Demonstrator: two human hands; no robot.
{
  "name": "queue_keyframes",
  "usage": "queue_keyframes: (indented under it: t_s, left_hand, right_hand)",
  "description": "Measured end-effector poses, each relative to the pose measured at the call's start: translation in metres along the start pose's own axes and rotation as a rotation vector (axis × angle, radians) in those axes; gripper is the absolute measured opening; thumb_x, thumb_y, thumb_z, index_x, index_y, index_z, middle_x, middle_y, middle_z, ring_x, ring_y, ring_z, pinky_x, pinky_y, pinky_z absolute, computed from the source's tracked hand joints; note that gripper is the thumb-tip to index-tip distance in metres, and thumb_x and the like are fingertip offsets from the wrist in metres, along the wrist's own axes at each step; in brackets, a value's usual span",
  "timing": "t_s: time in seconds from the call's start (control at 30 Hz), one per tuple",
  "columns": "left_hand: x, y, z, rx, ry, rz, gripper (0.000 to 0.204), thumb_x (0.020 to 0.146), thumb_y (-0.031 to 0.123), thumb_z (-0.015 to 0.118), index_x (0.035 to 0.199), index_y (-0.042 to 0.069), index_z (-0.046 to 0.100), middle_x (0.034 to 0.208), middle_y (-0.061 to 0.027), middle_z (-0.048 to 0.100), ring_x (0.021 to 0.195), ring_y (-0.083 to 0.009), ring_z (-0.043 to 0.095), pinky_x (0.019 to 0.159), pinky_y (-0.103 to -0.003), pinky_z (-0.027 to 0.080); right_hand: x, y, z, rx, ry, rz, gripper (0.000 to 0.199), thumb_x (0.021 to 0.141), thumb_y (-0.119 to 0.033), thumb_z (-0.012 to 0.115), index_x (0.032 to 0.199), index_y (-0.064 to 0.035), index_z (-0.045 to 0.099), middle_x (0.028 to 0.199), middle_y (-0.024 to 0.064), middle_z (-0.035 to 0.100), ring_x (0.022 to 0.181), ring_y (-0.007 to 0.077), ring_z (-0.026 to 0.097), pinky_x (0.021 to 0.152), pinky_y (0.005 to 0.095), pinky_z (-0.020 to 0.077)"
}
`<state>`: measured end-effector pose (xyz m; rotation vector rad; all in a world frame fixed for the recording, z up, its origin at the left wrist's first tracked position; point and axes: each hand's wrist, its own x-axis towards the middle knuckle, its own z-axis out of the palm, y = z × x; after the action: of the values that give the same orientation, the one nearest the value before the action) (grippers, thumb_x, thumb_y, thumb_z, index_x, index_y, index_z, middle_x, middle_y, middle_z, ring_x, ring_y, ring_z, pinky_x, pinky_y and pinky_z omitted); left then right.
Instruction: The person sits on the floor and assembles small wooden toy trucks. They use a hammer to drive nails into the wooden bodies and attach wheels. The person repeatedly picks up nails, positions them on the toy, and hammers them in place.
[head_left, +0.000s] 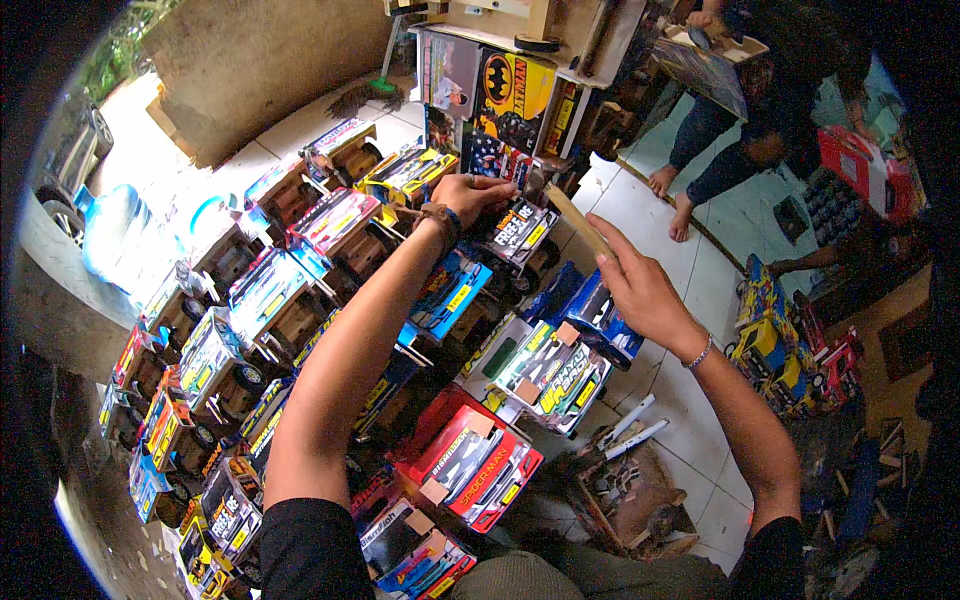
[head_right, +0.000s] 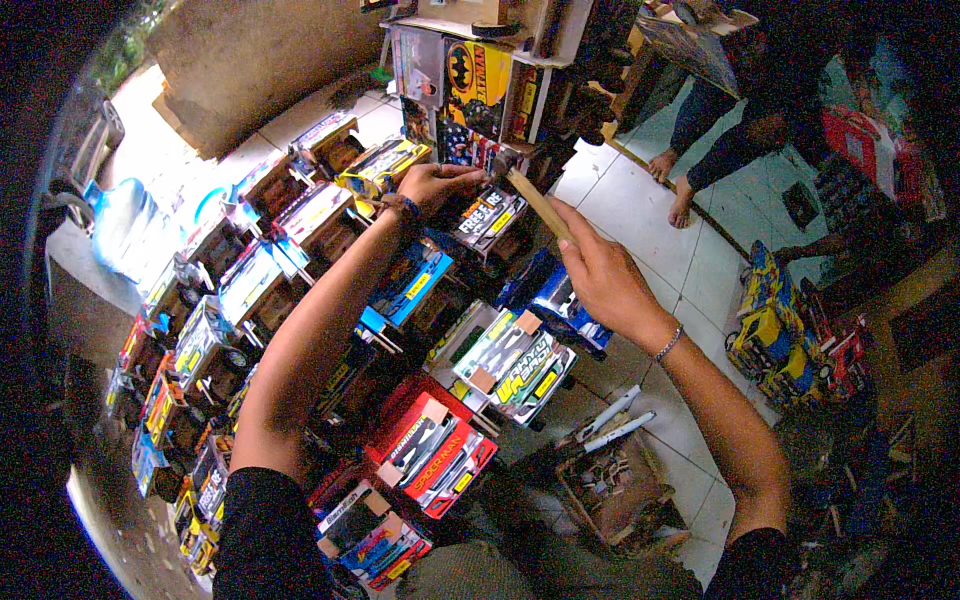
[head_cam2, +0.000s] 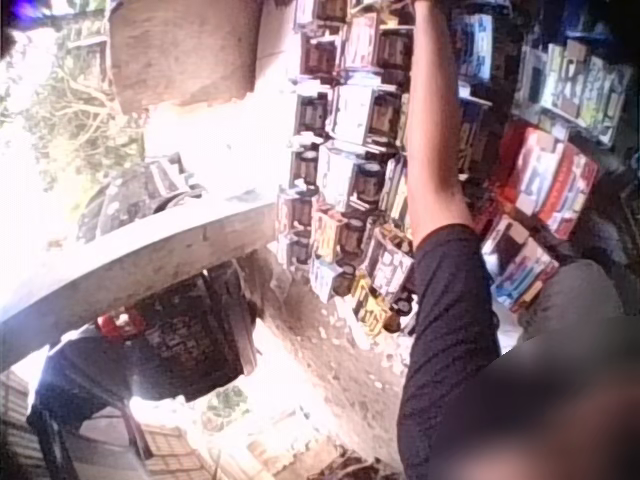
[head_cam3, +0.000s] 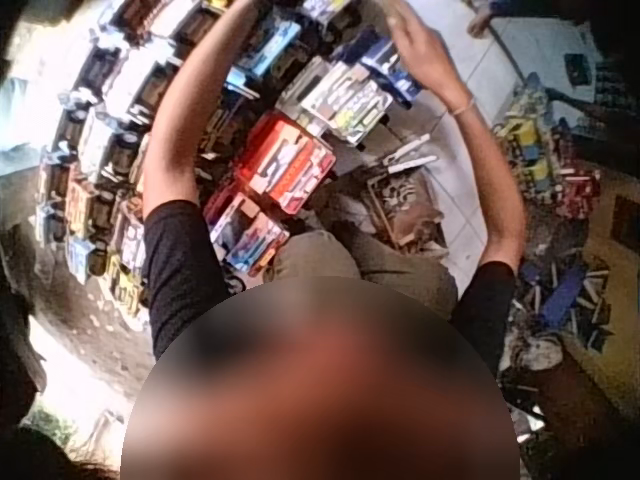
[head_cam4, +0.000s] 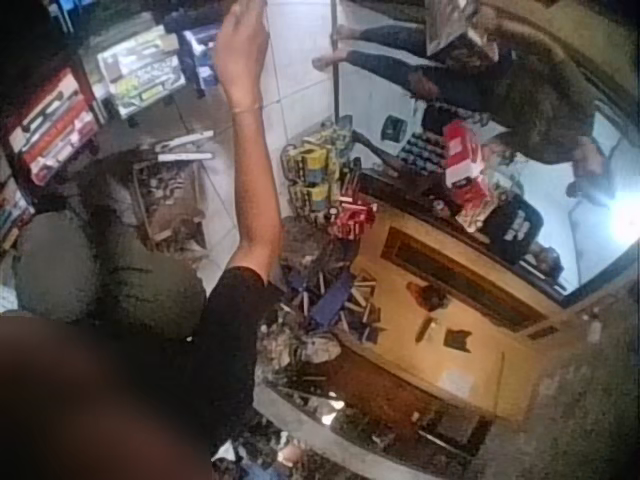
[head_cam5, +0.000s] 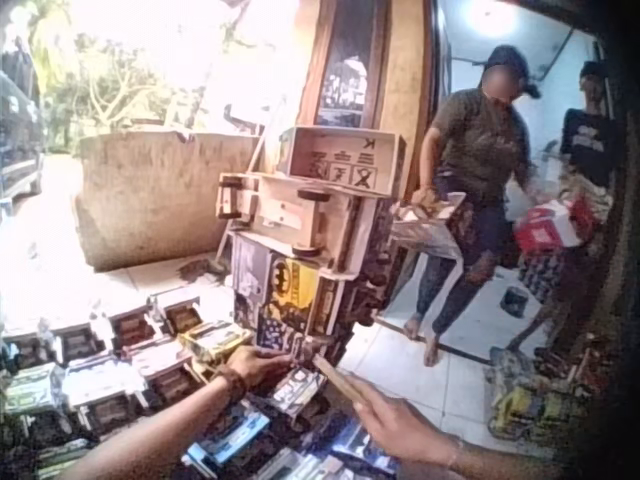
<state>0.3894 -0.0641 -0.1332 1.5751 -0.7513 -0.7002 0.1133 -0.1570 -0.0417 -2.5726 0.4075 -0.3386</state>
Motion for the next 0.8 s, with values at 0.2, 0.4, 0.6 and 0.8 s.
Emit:
queue_keyframes:
  t_s: [0.2,0.4,0.6,0.8]
  left_hand:
    - [-0.002,0.002,0.002,0.068,0.042,0.011,0.034,0.083,0.037,0.080,0.104,0.011,0.078,0.091,-0.0007,0.076,0.078,-0.0068,0.068,0.076,-0.021,0.052]
    - [-0.006,0.007,0.002,0.057,0.048,-0.024,0.030,0.084,0.030,0.080,0.104,0.008,0.077,0.092,-0.0019,0.076,0.081,-0.0073,0.069,0.077,-0.022,0.053]
    - [-0.009,0.009,0.002,0.005,0.028,0.035,0.029,0.084,0.030,0.080,0.103,0.009,0.077,0.092,-0.0013,0.076,0.080,-0.0071,0.069,0.075,-0.022,0.054]
    - [-0.002,0.001,0.002,0.061,0.061,0.006,0.029,0.084,0.033,0.079,0.103,0.011,0.078,0.092,-0.0010,0.076,0.080,-0.0076,0.069,0.075,-0.022,0.054]
  right_hand:
    - [-0.001,-0.001,0.005,-0.028,-0.034,-0.007,0.049,0.101,-0.017,0.045,0.149,-0.0102,0.037,0.111,0.0270,0.061,0.091,0.0442,0.063,0.081,0.0477,0.0499]
    - [0.008,-0.001,0.008,-0.209,0.040,-0.173,0.051,0.101,-0.019,0.047,0.151,-0.0160,0.037,0.078,0.0231,0.062,0.069,0.0368,0.063,0.069,0.0436,0.0481]
    - [0.004,-0.004,0.008,-0.128,0.116,-0.056,0.053,0.099,-0.015,0.048,0.151,-0.0138,0.035,0.088,0.0270,0.064,0.080,0.0445,0.063,0.075,0.0518,0.0500]
    - [0.004,0.000,0.008,-0.196,0.086,-0.162,0.054,0.101,-0.016,0.047,0.153,-0.0213,0.033,0.083,0.0237,0.062,0.074,0.0388,0.062,0.073,0.0449,0.0496]
